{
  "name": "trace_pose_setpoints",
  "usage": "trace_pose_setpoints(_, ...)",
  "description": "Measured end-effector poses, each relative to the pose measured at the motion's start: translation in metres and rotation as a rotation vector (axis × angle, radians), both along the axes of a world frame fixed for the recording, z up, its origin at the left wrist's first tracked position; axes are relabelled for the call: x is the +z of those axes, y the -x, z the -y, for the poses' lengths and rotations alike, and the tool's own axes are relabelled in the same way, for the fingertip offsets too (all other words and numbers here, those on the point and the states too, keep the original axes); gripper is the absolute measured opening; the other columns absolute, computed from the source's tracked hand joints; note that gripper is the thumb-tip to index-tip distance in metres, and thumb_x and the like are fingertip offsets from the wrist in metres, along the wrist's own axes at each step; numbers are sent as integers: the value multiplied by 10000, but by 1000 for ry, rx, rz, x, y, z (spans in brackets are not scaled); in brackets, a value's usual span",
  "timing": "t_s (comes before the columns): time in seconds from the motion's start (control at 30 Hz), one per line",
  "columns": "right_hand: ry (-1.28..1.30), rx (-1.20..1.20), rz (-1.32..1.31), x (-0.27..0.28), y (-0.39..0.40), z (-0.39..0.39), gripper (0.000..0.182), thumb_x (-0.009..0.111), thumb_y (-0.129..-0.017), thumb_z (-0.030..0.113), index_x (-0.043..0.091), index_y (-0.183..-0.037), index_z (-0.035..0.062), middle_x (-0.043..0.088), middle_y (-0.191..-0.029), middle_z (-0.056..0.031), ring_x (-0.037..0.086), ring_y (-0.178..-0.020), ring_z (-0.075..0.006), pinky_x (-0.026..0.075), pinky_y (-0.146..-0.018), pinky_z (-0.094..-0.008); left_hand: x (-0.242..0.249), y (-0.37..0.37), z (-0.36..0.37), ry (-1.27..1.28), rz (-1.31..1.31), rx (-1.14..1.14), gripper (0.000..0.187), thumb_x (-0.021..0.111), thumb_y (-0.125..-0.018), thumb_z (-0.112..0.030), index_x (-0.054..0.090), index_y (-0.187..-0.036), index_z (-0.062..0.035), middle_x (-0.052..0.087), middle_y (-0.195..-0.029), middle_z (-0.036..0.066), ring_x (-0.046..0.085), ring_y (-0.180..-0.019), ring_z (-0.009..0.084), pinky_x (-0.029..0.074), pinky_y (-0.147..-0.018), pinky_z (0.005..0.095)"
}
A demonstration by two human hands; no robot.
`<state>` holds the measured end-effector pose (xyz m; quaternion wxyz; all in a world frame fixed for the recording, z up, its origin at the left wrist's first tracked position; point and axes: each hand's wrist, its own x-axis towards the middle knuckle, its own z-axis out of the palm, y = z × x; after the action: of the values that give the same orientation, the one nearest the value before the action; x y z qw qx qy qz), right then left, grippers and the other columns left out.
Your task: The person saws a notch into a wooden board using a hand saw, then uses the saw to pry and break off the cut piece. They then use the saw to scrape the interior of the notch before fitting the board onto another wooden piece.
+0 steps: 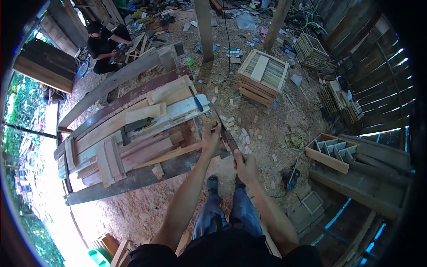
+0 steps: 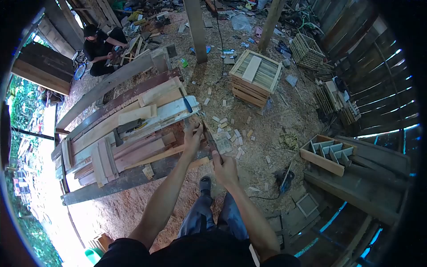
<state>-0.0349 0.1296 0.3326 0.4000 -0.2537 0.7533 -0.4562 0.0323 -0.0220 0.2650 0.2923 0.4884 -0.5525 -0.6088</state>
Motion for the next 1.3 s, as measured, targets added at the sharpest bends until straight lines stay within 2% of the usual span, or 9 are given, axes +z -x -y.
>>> trace_pose_setpoints(0.3, 14, -169, 456, 65, 19, -38, 539, 496, -975, 407, 542, -603, 21, 478, -511, -9, 468, -484, -105, 352, -462, -295, -19, 21, -17, 174, 3, -7, 261, 643, -908, -235, 622, -1048, -16, 628, -982, 120, 640, -910, 222, 511, -783, 333)
trace_pose_setpoints(0.4, -35, -177, 238, 68, 7, -38, 554, 491, -978, 405, 539, -591, 12, 479, -508, -11, 468, -476, -106, 358, -464, -296, -25, 19, -14, 240, 45, -139, 340, 639, -914, -289, 581, -1126, -29, 559, -1134, 122, 620, -893, 207, 554, -679, 338)
trace_pose_setpoints(0.5, -70, -123, 171, 91, 2, -46, 526, 487, -985, 409, 466, -595, 57, 424, -509, -1, 406, -430, -90, 288, -416, -273, -21, 24, -15, 183, 66, -88, 333, 629, -922, -293, 576, -1127, -37, 555, -1127, 118, 614, -889, 199, 554, -667, 343)
trace_pose_setpoints(0.73, -112, -143, 159, 93, 0, -52, 532, 485, -987, 406, 480, -599, 42, 431, -526, 0, 406, -446, -89, 291, -425, -274, -17, 16, -14, 48, 19, -171, 339, 616, -938, -288, 542, -1177, -59, 556, -1110, 91, 597, -887, 178, 548, -666, 321)
trace_pose_setpoints(0.8, -131, -131, 194, 94, 0, -54, 534, 493, -985, 405, 487, -602, 33, 431, -531, 0, 404, -452, -90, 301, -432, -277, -16, 15, -20, 73, -66, -88, 261, 635, -912, -226, 575, -1054, -15, 593, -1051, 103, 621, -924, 193, 526, -660, 316)
trace_pose_setpoints(0.9, -116, -122, 118, 89, -1, -55, 536, 502, -983, 404, 491, -600, 29, 426, -534, 1, 402, -466, -91, 310, -442, -279, -26, 11, -21, -17, -99, -97, 272, 638, -912, -235, 575, -1058, -14, 575, -1089, 94, 628, -914, 198, 529, -622, 302)
trace_pose_setpoints(1.1, -205, -92, 129, 112, -2, -39, 531, 518, -972, 395, 506, -594, 23, 447, -540, -2, 417, -484, -92, 331, -460, -280, -43, 6, -17, 96, -111, -143, 271, 630, -918, -232, 589, -1091, -27, 585, -1088, 126, 632, -921, 207, 531, -671, 334)
trace_pose_setpoints(1.23, -219, -128, -91, 40, 1, 1, 545, 506, -959, 376, 561, -626, -52, 470, -487, -95, 453, -497, -146, 389, -522, -380, -25, 8, -19, 364, 4, -131, 239, 619, -926, -224, 591, -1062, -30, 607, -1051, 133, 642, -889, 217, 527, -688, 348)
trace_pose_setpoints(1.3, -98, -110, -74, 14, -14, 6, 550, 512, -953, 364, 556, -634, -81, 469, -488, -147, 491, -485, -188, 394, -530, -406, -31, -7, -7, 108, -43, -160, 237, 548, -979, -218, 538, -1149, -54, 575, -1044, 77, 627, -867, 155, 558, -652, 285)
